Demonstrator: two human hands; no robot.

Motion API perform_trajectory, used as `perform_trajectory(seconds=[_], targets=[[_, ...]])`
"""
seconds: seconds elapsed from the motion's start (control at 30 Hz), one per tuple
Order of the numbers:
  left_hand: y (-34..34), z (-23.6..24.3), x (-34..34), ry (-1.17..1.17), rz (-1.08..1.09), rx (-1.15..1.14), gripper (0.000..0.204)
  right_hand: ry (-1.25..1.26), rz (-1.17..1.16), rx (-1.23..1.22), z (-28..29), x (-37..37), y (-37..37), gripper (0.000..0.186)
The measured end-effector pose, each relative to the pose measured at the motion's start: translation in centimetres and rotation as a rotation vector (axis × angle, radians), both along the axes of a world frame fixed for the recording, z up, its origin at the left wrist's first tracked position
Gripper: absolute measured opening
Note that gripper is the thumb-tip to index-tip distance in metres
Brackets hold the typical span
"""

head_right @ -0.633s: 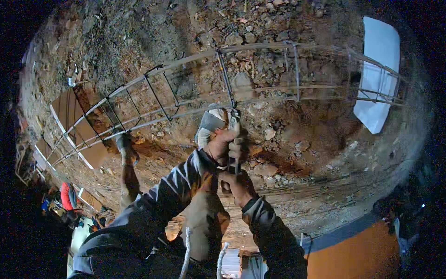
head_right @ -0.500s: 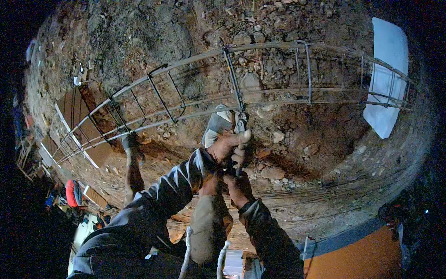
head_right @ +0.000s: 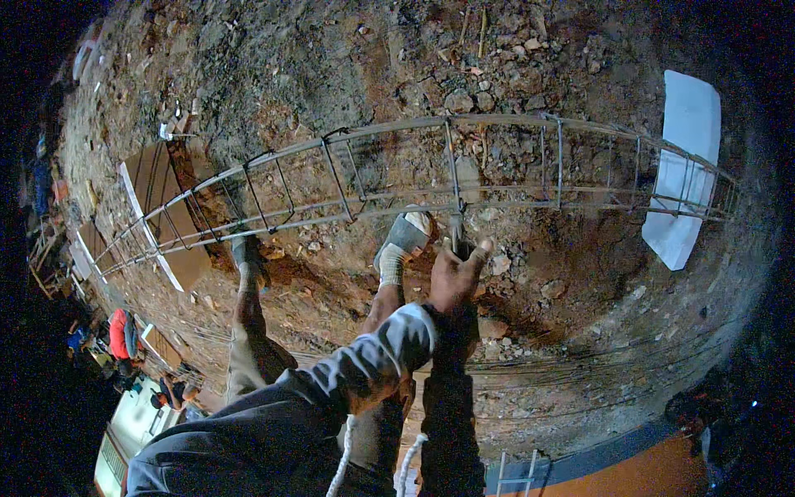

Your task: The person secures rebar frames by wrapping wire around the intersections and twisting it tight using pliers.

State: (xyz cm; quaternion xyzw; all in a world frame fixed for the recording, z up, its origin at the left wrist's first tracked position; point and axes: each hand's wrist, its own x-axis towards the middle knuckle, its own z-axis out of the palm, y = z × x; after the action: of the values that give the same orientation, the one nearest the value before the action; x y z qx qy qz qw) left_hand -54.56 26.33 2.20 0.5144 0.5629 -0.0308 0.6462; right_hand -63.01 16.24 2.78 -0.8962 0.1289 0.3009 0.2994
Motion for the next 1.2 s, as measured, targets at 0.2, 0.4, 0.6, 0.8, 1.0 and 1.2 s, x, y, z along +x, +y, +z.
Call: perform_trajectory(seconds=[0.2,0.4,0.6,0.8,1.0,1.2], targets=[[5.2,0.5,-2.6,-0.08,0.187,-0.8,0.036,1.109,-0.547,0.969,-0.3,2.4,-3.3,0.048],[6.9,-5.6,-8.4,-0.366,-0.761,-0.024,0.039,0.709,-0.001,0.417,2.1,3.0,2.3,0.047],[7.0,-1.1,-4.0,-0.282,-0.344,-0.371,0.023,0.262,0.074,0.201,-0.5,3.2,-3.4,0.038],[7.0,1.5,-4.3,-0.341,0.098,-0.513,0.021,0.447,-0.135,0.439,5.0,3.9,0.9,0.038],[12.8,0.5,-7.1,-0.195,-0.11,0.139,0.024,0.587,0.0,0.587,3.7,6.5,2.2,0.053],[18.9,-0.3,-13.9,-0.163,0.04,0.068,0.02,0.39,0.355,0.668,4.3,10.4,9.8,0.058]])
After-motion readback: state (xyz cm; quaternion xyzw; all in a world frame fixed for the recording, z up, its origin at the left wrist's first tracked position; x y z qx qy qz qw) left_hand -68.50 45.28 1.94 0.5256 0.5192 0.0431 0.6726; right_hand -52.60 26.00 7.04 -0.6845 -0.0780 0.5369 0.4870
